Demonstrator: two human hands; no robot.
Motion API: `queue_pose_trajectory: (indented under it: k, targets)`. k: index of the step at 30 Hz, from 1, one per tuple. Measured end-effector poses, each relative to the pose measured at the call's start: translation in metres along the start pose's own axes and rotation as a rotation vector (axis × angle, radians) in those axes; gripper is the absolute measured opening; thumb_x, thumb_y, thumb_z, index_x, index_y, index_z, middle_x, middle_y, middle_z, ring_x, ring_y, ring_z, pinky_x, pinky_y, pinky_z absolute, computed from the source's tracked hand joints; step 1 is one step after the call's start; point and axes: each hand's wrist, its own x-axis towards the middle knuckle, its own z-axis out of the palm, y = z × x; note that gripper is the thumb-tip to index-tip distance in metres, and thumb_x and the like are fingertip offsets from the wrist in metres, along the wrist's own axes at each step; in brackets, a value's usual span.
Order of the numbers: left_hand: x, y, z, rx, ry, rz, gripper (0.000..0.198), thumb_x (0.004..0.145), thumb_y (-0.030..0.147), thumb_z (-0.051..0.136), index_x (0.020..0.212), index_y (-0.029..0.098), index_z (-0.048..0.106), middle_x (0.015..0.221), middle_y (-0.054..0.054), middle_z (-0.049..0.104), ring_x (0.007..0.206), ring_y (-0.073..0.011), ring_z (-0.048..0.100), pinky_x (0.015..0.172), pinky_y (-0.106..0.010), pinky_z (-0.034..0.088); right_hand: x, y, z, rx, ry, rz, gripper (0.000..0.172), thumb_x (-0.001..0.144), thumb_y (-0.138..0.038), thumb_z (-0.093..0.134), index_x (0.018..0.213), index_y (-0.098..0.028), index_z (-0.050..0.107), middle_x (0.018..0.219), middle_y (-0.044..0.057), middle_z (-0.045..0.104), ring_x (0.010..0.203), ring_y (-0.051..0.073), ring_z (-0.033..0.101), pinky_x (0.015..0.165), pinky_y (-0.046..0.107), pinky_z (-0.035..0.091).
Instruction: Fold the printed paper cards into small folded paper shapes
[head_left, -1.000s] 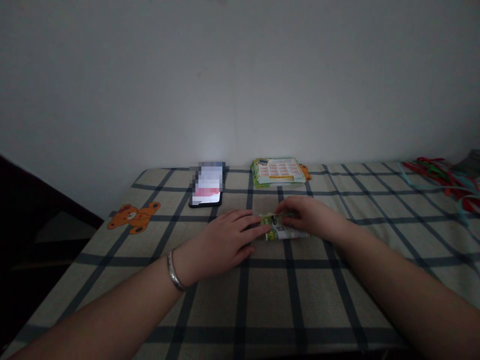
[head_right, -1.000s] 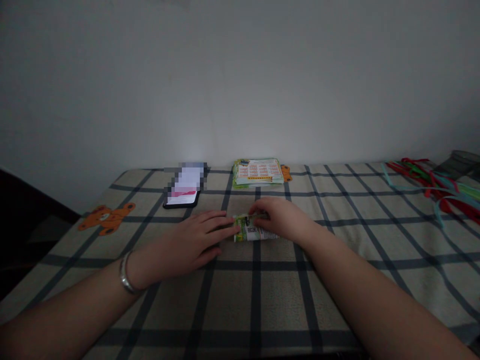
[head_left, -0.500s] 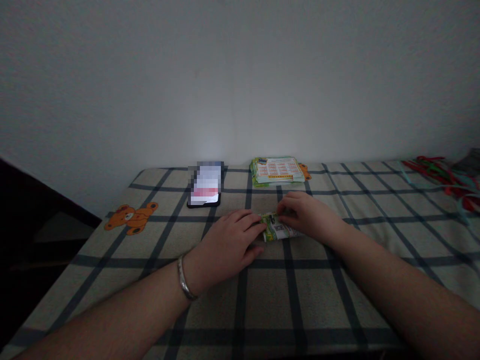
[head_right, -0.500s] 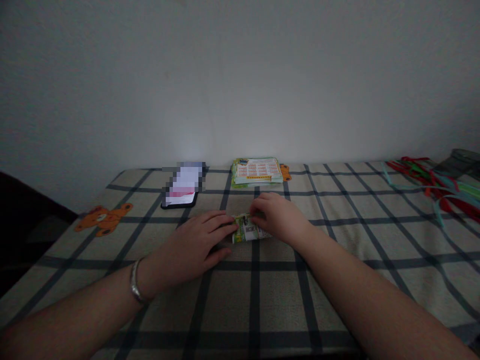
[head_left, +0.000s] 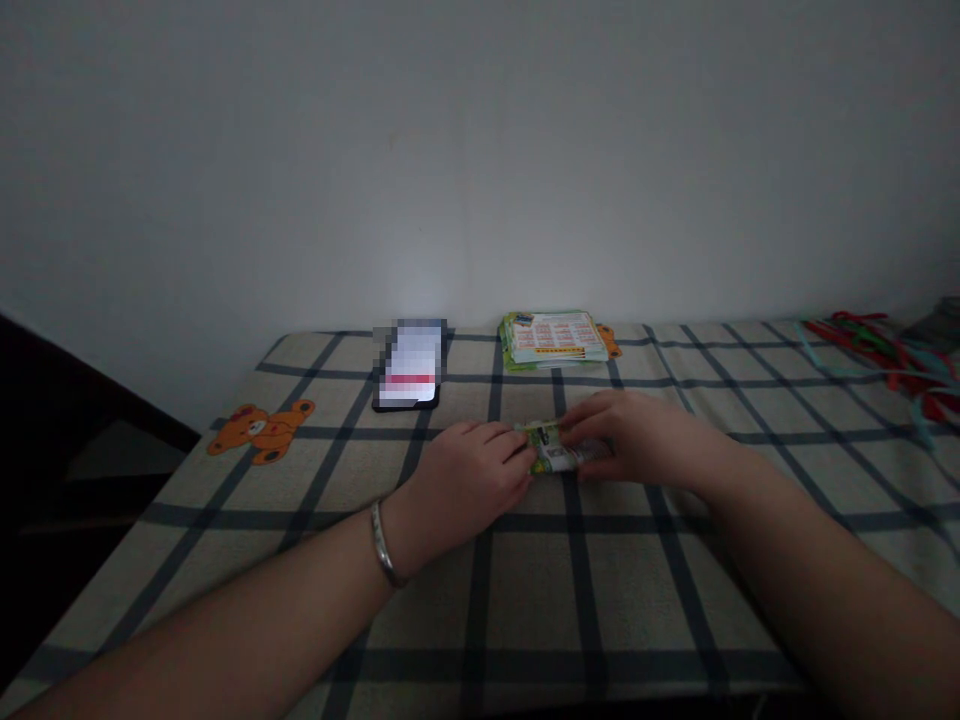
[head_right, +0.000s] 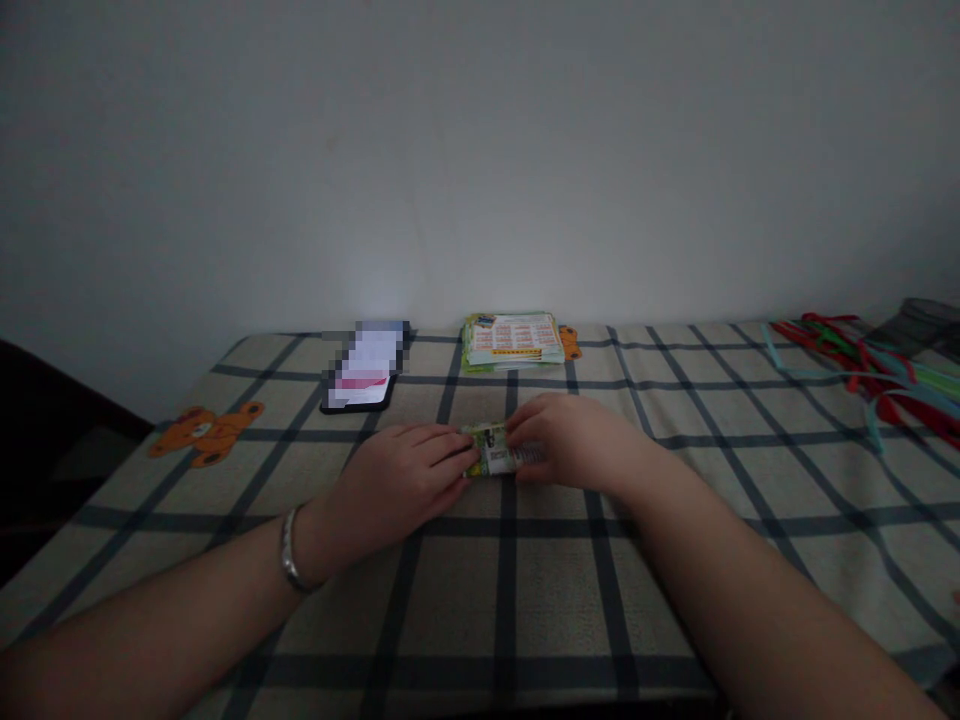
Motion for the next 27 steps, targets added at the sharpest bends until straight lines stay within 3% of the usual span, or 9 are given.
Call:
queue_pose_trajectory:
  k: [4,8,14,21,27]
  targets:
    - [0.002,-0.001,0.002,0.003,-0.011,-0.003,0.023,0.093,0.029,0.051,0.107,0.017,0.064,0.105,-0.007,0.069,0.099,-0.0235,0.064,0.082,-0.039,0.053,-0.001,-0.002,0.004,-0.031,0.010,-0.045,0.013,0.078,-0.022,0.066,0.089,-0.021,0.073,0.103,0.005,0.069,0.088,0.021,0.065,0.076,0.032,0.050]
    - [0.001,-0.002,0.002,0.058,-0.024,0.022,0.019,0.094,0.021,0.049,0.106,0.017,0.064,0.103,-0.007,0.069,0.096,-0.0216,0.064,0.080,-0.036,0.052,0.001,-0.006,0.010,-0.119,0.051,-0.077,0.017,0.079,-0.018,0.062,0.092,-0.022,0.072,0.103,0.004,0.069,0.086,0.019,0.064,0.072,0.030,0.048]
    - [-0.010,-0.011,-0.006,0.126,-0.018,0.018,0.014,0.092,0.018,0.053,0.101,0.019,0.064,0.097,-0.004,0.070,0.087,-0.0207,0.064,0.071,-0.034,0.052,0.006,-0.015,0.022,-0.383,0.131,-0.044,0.020,0.084,-0.028,0.060,0.100,-0.023,0.070,0.100,0.004,0.070,0.080,0.020,0.064,0.064,0.032,0.046]
    - [-0.017,-0.025,-0.011,0.077,-0.045,0.027,0.017,0.092,0.025,0.054,0.102,0.019,0.066,0.098,-0.005,0.070,0.088,-0.0216,0.065,0.072,-0.036,0.054,0.011,-0.016,0.031,-0.330,0.197,-0.145,0.024,0.087,-0.028,0.058,0.107,-0.020,0.069,0.106,0.006,0.070,0.091,0.021,0.064,0.076,0.034,0.052]
    - [-0.019,-0.025,-0.011,0.039,-0.070,0.035,0.028,0.092,0.034,0.055,0.112,0.018,0.063,0.111,-0.008,0.068,0.098,-0.0232,0.064,0.080,-0.038,0.054,0.009,-0.020,0.030,-0.243,0.239,-0.061,0.027,0.088,-0.032,0.056,0.108,-0.021,0.070,0.110,0.004,0.072,0.098,0.022,0.066,0.081,0.035,0.054]
